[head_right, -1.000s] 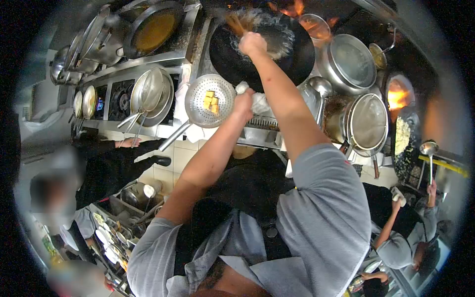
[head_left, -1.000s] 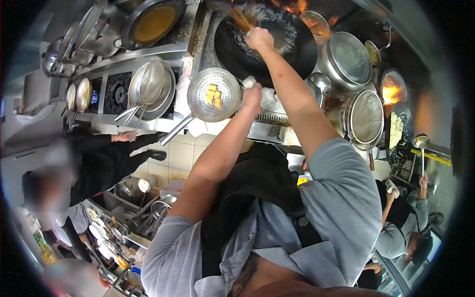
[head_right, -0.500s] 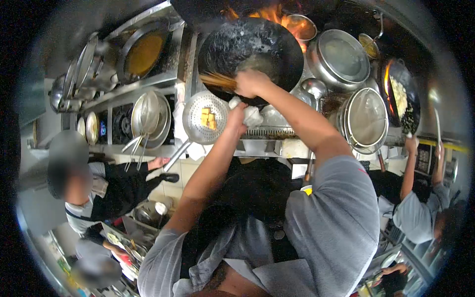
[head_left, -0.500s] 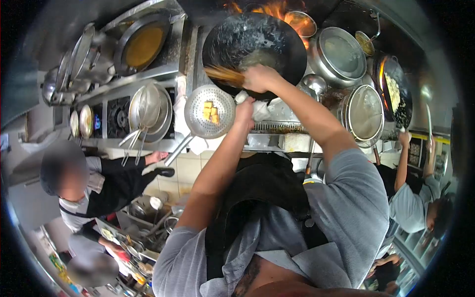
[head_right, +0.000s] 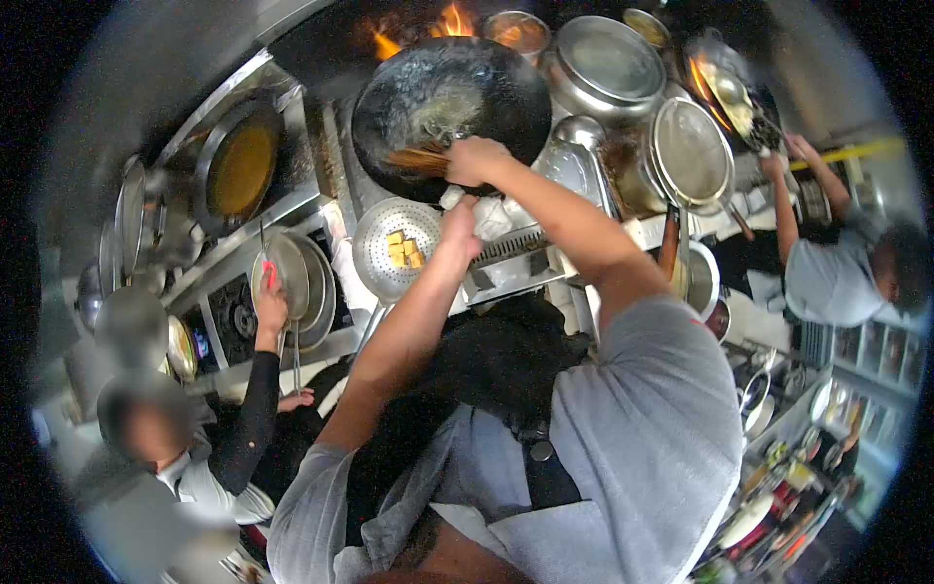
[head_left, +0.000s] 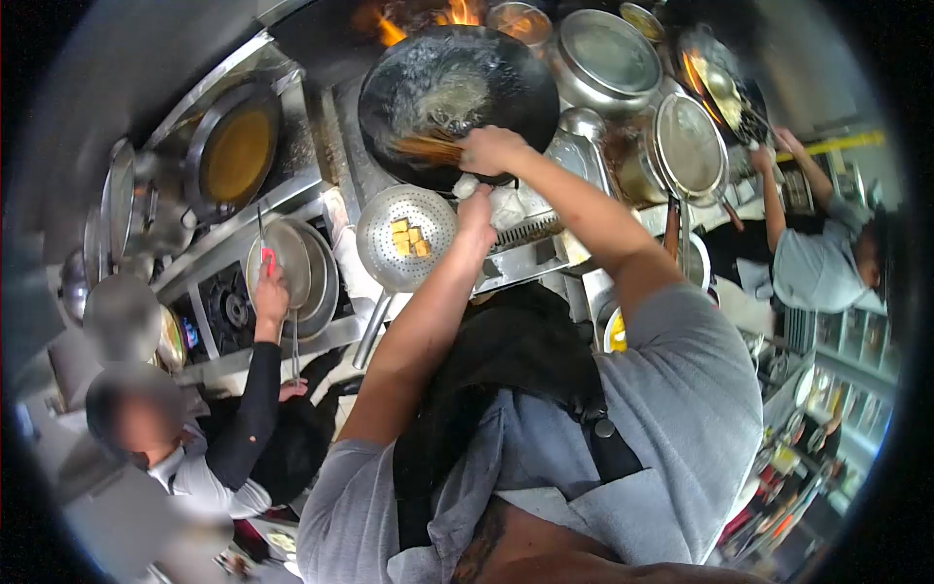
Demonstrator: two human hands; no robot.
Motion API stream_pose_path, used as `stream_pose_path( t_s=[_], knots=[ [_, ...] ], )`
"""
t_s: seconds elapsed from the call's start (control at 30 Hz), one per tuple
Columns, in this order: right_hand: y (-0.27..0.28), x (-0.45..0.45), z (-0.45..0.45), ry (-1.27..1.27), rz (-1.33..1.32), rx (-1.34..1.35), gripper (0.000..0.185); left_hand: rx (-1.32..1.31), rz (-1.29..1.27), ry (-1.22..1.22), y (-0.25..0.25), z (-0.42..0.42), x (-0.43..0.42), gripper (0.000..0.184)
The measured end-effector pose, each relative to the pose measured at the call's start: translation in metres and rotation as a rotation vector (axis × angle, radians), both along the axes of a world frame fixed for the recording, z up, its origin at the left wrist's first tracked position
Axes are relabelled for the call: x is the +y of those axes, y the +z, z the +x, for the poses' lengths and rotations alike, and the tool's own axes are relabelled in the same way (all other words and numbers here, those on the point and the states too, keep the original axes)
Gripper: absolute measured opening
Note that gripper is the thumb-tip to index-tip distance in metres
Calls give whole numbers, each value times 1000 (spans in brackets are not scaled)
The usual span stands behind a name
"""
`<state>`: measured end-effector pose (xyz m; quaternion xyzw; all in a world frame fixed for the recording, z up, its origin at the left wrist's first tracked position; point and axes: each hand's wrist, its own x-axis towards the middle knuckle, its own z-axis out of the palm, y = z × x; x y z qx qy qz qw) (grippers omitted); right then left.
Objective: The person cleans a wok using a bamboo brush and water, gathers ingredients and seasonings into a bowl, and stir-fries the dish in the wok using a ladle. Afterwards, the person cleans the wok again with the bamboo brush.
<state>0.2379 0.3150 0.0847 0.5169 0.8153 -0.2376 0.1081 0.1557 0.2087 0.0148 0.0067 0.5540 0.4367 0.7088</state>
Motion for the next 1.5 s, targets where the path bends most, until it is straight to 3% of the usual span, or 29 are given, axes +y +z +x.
stream_pose_path(
  t_s=[0.1, 0.17, 0.23, 0.43, 0.5, 0.57, 0.77, 0.8, 0.93, 1.1, 1.17, 1.23, 1.27, 1.33, 1.37, 1.43, 1.5],
  knots=[
    [-2, 1, 77, -226, 141, -316, 50, -122, 53, -45, -38, -4, 5, 26],
    [20, 12, 121, -388, 195, -270, 41, -314, 57, -99, -63, -7, 11, 25],
    [57, -1, 140, -429, 308, -158, 45, -383, 65, -165, -63, -11, 15, 26],
    [13, -27, 151, -671, 676, 482, 59, -256, 22, -249, -33, -13, 17, 36],
    [13, -50, 150, -675, 626, 697, 57, -207, -7, -276, -7, -14, 7, 36],
    [5, -62, 166, -612, 582, 794, 58, -208, 12, -267, -25, -20, 10, 34],
    [-2, -98, 233, -479, 441, 809, 57, -99, -30, -241, 7, -15, 2, 34],
    [-8, -104, 244, -456, 413, 846, 57, -235, 12, -194, -12, -25, 1, 28],
    [10, -119, 264, -506, 172, 944, 56, -210, 24, -96, -21, -24, -2, 22],
    [19, -109, 262, -496, 220, 974, 56, -235, 45, 8, -17, -16, -3, 19],
    [44, -98, 237, -397, 319, 911, 54, -135, 13, 17, 3, -6, -3, 20],
    [83, -87, 198, -219, 499, 399, 49, -123, 38, 78, -4, 1, 3, 20],
    [84, -75, 180, -140, 505, 298, 47, -157, 82, 110, -40, -4, 12, 20],
    [87, -46, 133, -37, 359, 64, 42, 30, 79, 217, -33, 8, 15, 26],
    [60, -16, 110, 104, 340, 17, 34, 103, 92, 239, -34, 10, 15, 29],
    [70, 17, 42, 321, -75, -138, 27, 293, 88, 183, -64, 7, 23, 35],
    [42, 70, -11, 99, -145, 9, 30, 370, 61, 134, -98, 0, 35, 39]
  ],
)
